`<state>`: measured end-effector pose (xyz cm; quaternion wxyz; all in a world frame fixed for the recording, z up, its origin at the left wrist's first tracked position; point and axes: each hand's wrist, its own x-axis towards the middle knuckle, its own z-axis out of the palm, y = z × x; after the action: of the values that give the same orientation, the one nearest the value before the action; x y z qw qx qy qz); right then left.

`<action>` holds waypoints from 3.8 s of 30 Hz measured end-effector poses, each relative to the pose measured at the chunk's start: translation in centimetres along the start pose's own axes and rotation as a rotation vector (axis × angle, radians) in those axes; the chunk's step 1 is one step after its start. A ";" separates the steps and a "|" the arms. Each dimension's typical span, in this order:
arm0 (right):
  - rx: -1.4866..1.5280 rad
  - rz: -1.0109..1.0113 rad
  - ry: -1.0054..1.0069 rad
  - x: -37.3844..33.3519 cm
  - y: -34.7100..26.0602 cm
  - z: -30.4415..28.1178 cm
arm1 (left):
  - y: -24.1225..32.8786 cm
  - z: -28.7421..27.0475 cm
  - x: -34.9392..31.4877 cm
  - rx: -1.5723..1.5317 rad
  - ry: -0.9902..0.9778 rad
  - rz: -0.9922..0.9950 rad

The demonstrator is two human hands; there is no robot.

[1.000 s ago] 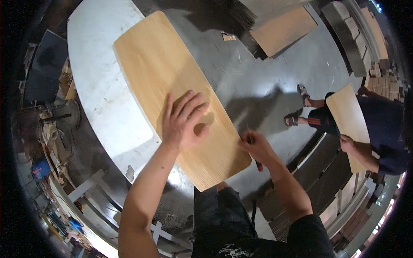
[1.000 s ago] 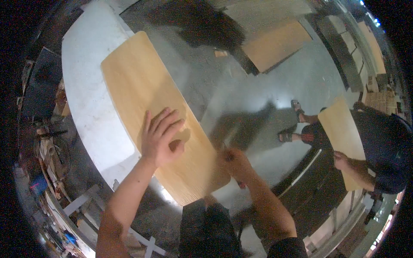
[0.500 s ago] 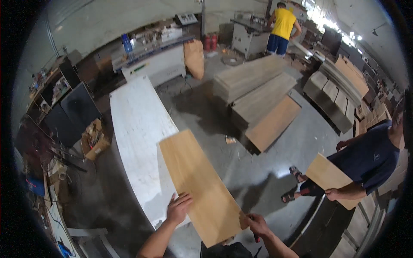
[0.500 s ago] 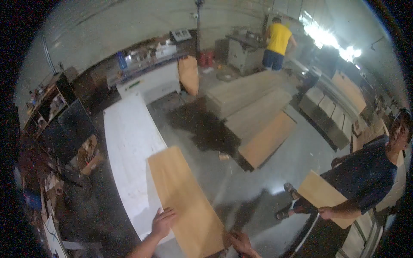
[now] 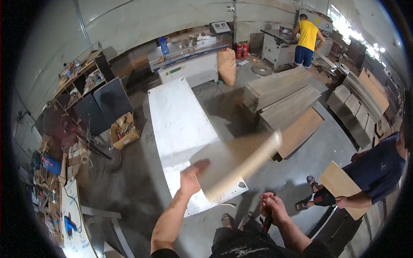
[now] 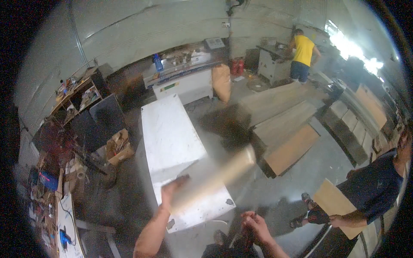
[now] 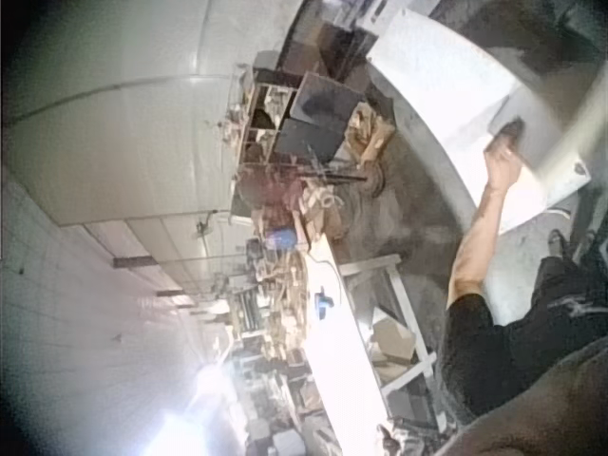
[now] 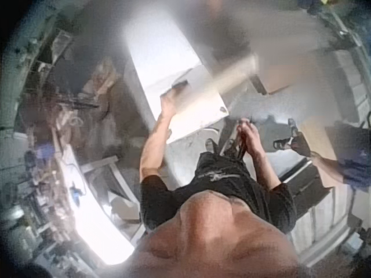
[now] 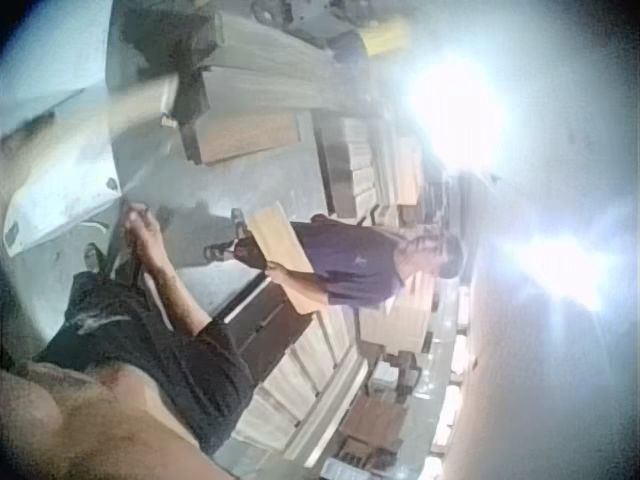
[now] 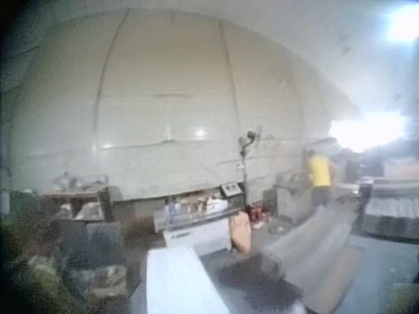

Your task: Trim the edges of laminated wooden panels using a manual cutting tool.

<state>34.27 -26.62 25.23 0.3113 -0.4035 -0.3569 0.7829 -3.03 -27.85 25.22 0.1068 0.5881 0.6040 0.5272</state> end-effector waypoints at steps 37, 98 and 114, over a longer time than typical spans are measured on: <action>-0.269 -0.095 0.848 7.7 25.8 -2.5 | -14.9 19.4 -2.8 0.395 -0.583 0.221; -1.453 -0.085 0.444 6.0 18.2 -6.1 | -15.0 23.2 -7.2 0.199 -0.543 0.296; -1.569 -0.411 0.050 9.3 14.6 -14.0 | -12.5 20.6 -11.6 0.637 -0.360 0.019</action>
<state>38.80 -23.15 3.74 0.0832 -0.4481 -0.8618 0.2228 8.20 -23.75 1.35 0.0179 0.6807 0.7041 0.2015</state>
